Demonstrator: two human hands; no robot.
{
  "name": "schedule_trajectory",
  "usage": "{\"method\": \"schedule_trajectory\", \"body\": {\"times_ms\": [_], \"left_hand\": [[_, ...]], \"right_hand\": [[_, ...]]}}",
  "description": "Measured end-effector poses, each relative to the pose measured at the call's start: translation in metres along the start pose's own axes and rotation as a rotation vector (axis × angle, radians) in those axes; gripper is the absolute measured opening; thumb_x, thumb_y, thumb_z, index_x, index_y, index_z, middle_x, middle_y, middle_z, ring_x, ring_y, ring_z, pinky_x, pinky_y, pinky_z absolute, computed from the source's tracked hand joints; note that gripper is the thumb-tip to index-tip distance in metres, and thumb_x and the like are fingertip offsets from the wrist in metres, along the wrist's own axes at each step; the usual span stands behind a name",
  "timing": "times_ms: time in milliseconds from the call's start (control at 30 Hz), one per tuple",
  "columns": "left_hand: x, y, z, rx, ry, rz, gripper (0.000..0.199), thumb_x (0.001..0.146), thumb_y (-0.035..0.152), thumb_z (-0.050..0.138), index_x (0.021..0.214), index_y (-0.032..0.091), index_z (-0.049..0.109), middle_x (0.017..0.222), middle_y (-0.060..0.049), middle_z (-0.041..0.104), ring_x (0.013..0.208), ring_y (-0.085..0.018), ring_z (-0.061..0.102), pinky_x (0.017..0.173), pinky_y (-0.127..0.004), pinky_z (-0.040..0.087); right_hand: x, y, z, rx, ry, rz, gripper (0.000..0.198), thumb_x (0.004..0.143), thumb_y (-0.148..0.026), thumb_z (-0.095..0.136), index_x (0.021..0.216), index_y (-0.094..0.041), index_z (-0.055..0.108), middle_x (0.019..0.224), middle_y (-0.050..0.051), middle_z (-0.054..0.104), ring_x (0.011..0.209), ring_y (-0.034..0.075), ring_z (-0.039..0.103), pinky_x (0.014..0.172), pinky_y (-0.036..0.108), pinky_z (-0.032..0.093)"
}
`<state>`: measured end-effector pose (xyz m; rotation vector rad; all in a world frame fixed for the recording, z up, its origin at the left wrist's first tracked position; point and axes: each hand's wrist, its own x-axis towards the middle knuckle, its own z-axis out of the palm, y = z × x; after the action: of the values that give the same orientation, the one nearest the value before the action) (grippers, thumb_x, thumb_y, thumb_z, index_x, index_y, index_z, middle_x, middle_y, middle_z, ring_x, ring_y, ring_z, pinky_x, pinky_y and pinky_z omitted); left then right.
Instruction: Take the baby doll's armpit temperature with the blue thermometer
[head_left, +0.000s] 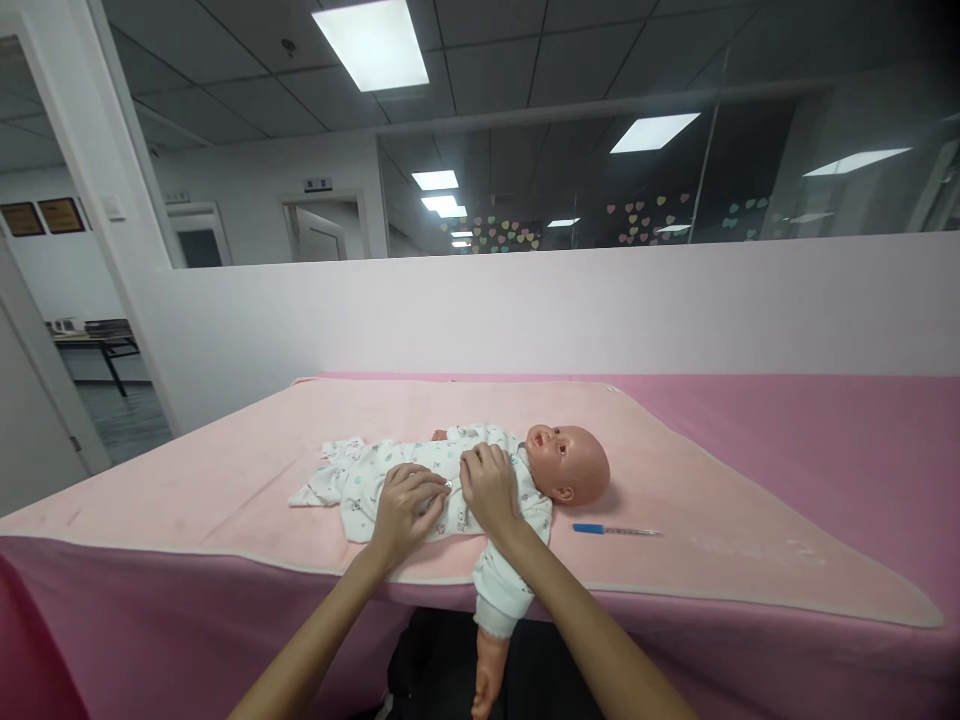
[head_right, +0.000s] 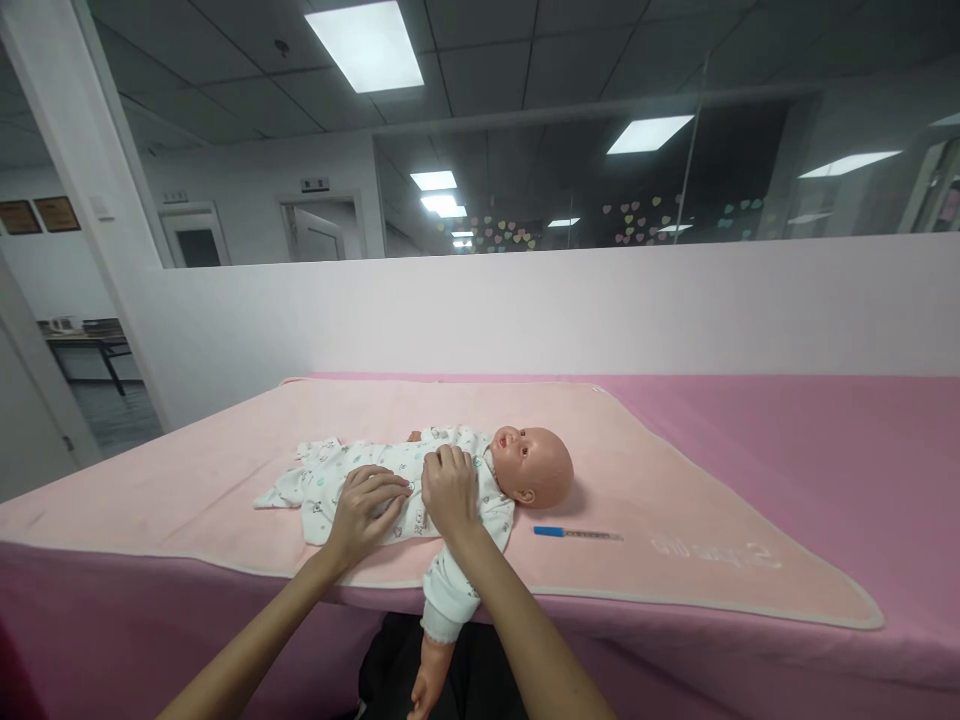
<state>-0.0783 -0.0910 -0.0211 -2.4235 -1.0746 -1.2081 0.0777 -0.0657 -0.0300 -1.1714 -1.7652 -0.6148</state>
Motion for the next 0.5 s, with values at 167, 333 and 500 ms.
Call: {"method": "schedule_trajectory", "body": {"times_ms": [167,333,500], "left_hand": [[0.004,-0.007,0.003,0.024,0.04,-0.228,0.024,0.083,0.027,0.041,0.07,0.021,0.061,0.077,-0.002,0.065,0.082,-0.019,0.053,0.079,-0.036,0.037],[0.004,-0.009,0.005,0.047,0.033,-0.232,0.023,0.082,0.028,0.04,0.07,0.021,0.059,0.078,-0.002,0.064,0.082,-0.02,0.052,0.076,-0.034,0.037],[0.004,-0.009,0.005,0.059,0.043,-0.225,0.02,0.082,0.027,0.042,0.07,0.021,0.058,0.078,-0.001,0.064,0.081,-0.019,0.052,0.074,-0.033,0.037]], "right_hand": [[-0.004,0.001,-0.028,-0.079,0.164,-0.065,0.017,0.086,-0.012,0.041,0.086,-0.017,0.057,0.092,0.009,0.06,0.084,0.019,0.049,0.081,0.036,0.032],[-0.046,0.033,-0.08,-0.117,0.203,0.28,0.017,0.085,-0.017,0.043,0.081,-0.016,0.059,0.078,0.006,0.063,0.077,0.019,0.052,0.078,0.034,0.035],[-0.094,0.103,-0.12,-0.41,-0.111,0.618,0.032,0.075,-0.007,0.038,0.098,-0.016,0.06,0.096,0.01,0.064,0.09,0.027,0.054,0.075,0.037,0.035]]}}
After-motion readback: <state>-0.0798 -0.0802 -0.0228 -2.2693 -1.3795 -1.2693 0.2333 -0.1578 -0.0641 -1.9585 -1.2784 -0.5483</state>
